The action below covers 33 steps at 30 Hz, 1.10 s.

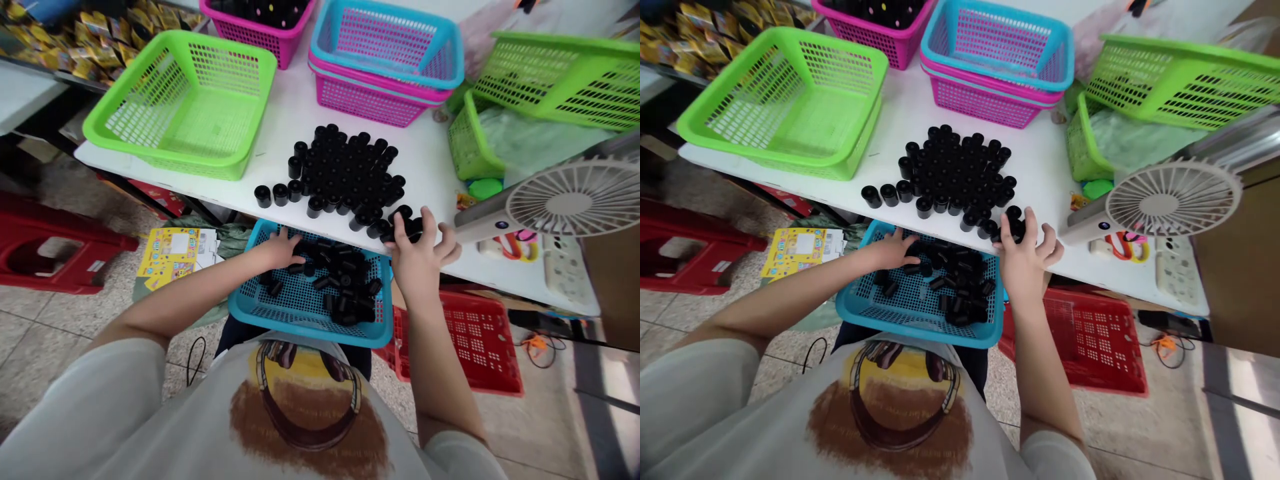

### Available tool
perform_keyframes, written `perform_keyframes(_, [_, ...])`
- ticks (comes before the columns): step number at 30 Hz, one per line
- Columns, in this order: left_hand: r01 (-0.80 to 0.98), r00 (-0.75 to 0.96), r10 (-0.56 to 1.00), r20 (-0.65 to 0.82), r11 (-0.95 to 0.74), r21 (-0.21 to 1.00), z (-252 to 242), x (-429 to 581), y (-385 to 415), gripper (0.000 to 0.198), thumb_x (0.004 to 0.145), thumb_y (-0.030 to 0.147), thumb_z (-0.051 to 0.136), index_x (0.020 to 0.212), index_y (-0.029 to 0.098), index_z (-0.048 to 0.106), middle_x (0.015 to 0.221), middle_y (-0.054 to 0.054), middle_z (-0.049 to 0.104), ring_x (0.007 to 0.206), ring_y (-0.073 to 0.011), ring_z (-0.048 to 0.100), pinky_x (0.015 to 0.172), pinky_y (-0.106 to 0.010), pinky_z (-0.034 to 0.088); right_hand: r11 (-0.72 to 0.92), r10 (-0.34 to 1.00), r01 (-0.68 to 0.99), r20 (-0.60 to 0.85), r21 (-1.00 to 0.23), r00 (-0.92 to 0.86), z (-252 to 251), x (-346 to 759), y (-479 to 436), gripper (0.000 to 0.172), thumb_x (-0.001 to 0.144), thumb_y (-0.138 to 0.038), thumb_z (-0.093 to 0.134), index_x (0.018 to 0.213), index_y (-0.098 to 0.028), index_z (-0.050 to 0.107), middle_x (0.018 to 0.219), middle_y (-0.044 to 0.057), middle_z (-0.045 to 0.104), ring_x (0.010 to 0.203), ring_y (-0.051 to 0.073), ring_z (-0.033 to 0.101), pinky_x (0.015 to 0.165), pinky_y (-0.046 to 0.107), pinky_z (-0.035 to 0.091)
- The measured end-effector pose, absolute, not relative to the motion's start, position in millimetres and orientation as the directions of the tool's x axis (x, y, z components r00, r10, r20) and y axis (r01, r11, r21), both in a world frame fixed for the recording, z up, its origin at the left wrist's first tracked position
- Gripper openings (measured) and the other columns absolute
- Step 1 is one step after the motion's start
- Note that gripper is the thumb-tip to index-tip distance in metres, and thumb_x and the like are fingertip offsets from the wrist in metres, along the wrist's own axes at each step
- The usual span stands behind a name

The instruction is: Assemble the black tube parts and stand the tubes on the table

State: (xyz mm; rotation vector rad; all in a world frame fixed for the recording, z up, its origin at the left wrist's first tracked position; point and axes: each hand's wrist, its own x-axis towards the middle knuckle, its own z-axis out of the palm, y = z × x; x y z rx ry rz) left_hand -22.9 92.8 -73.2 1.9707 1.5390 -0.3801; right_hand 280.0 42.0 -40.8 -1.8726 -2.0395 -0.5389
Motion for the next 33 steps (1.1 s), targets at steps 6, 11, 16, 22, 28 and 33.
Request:
perform_keyframes(6, [0.923,0.367,0.676,-0.640,-0.177,0.342,-83.4,4.7,92.6,0.086,0.093,0.070,0.055,0.165,0.025,0.038,0.174,-0.020,0.030,0.154,-0.0559,0.030,0.118,-0.064,0.040,0.145,0.791,0.988,0.593,0.058,-0.151,-21.2,248.3,21.1,0.062,0.102,-0.045,0.058,0.162,-0.036,0.043,0.162,0.020,0.040,0.138,0.045,0.038,0.107,0.068,0.035])
perform_keyframes(11, [0.888,0.418,0.654,-0.631,-0.145,0.437,-84.7,12.5,73.6,0.078,0.093,0.064,0.054,0.159,0.025,0.041,0.165,-0.022,0.043,0.147,-0.0502,0.045,0.114,-0.061,0.044,0.388,0.719,0.920,0.605,0.058,-0.341,-17.1,223.4,0.8,0.057,0.096,-0.033,0.069,0.151,-0.043,0.056,0.154,0.011,0.048,0.133,0.038,0.043,0.110,0.055,0.037])
perform_keyframes(16, [0.812,0.470,0.646,-0.602,-0.048,0.582,-82.9,6.1,59.6,0.058,0.092,0.049,0.059,0.140,0.017,0.054,0.135,-0.020,0.067,0.120,-0.0384,0.068,0.102,-0.049,0.053,0.481,0.801,0.870,0.459,-0.110,-0.384,-24.0,219.8,-5.4,0.031,0.099,-0.031,0.066,0.129,-0.035,0.074,0.146,0.009,0.061,0.132,0.036,0.047,0.109,0.055,0.038])
perform_keyframes(22, [0.522,0.528,0.632,-0.568,0.286,0.804,-45.7,-18.9,51.4,0.045,0.099,0.064,0.045,0.114,0.022,0.054,0.093,-0.008,0.065,0.081,-0.0219,0.064,0.059,-0.028,0.050,0.414,0.910,0.695,0.233,-0.588,-0.344,-26.7,218.9,-16.4,0.027,0.106,-0.032,0.056,0.125,-0.031,0.075,0.127,0.010,0.073,0.123,0.029,0.064,0.108,0.055,0.053])
perform_keyframes(28, [0.094,0.806,0.341,-0.484,0.733,0.673,-17.9,-24.4,21.7,0.062,0.084,0.084,0.058,0.096,0.024,0.052,0.083,-0.003,0.056,0.067,-0.0167,0.051,0.041,-0.020,0.023,0.140,0.950,0.251,0.058,-0.958,-0.308,-21.1,199.8,-24.7,0.054,0.103,-0.050,0.062,0.153,-0.031,0.054,0.140,0.013,0.066,0.119,0.024,0.070,0.095,0.041,0.065])
perform_keyframes(33, [0.149,0.906,0.205,-0.370,0.663,0.733,-24.1,-18.6,4.0,0.081,0.081,0.098,0.042,0.095,0.021,0.058,0.076,-0.004,0.055,0.060,-0.0157,0.047,0.040,-0.024,0.029,-0.052,0.900,0.142,-0.108,-0.988,-0.422,-7.8,188.3,-22.1,0.048,0.099,-0.053,0.067,0.140,-0.030,0.065,0.110,0.005,0.077,0.076,0.016,0.073,0.068,0.031,0.066])
